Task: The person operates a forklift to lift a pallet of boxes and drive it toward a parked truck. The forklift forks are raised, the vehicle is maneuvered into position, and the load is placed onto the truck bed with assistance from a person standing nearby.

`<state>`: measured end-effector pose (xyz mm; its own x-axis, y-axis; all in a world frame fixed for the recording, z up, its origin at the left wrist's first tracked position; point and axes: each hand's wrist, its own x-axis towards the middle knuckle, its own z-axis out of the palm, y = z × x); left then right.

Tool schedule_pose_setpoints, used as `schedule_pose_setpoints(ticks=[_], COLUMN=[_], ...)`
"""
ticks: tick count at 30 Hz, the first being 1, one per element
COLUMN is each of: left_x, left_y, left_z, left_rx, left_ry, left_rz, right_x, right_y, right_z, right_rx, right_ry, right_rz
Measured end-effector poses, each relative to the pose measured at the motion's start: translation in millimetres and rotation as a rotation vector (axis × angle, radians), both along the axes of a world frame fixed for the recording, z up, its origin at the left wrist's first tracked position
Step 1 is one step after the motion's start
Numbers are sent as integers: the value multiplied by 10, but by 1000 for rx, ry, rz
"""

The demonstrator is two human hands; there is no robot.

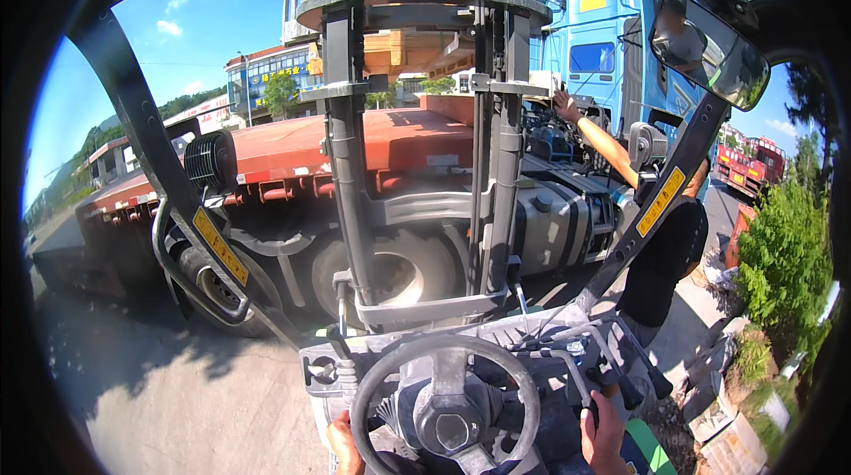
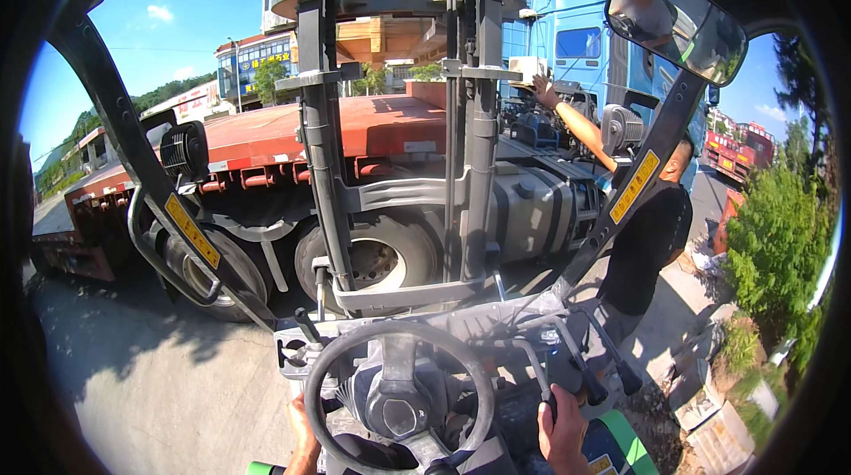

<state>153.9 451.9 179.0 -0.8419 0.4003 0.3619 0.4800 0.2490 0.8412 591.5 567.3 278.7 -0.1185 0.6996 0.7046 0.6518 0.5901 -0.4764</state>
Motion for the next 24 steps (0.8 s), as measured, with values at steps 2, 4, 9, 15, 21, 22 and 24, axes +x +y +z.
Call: schedule_pose_setpoints(ticks=[2, 4, 9, 15, 21, 22, 24], left_x=[20, 42, 41, 36, -71, -96, -147], left_y=[10, 7, -53, -141, -131, -139, -151], left_z=[45, 106, 234, 276, 188, 145, 47], left_rx=[186, 226, 241, 282, 274, 304, 300], left_ry=[-247, -322, -389, -455, -128, -112, -135], left_rz=[-83, -112, -145, -174, -228, -242, -258], right_x=[-43, -103, -302, -67, 244, 258, 251], right_y=[21, 50, 123, 321, 400, 385, 349], right_z=[129, 276, 610, 834, 675, 641, 570], right_rx=[-22, 45, 213, 253, -304, -310, -360], right_ry=[33, -28, -73, -80, -250, -287, -259], right_rz=[47, 8, 19, -170, -230, -241, -278])
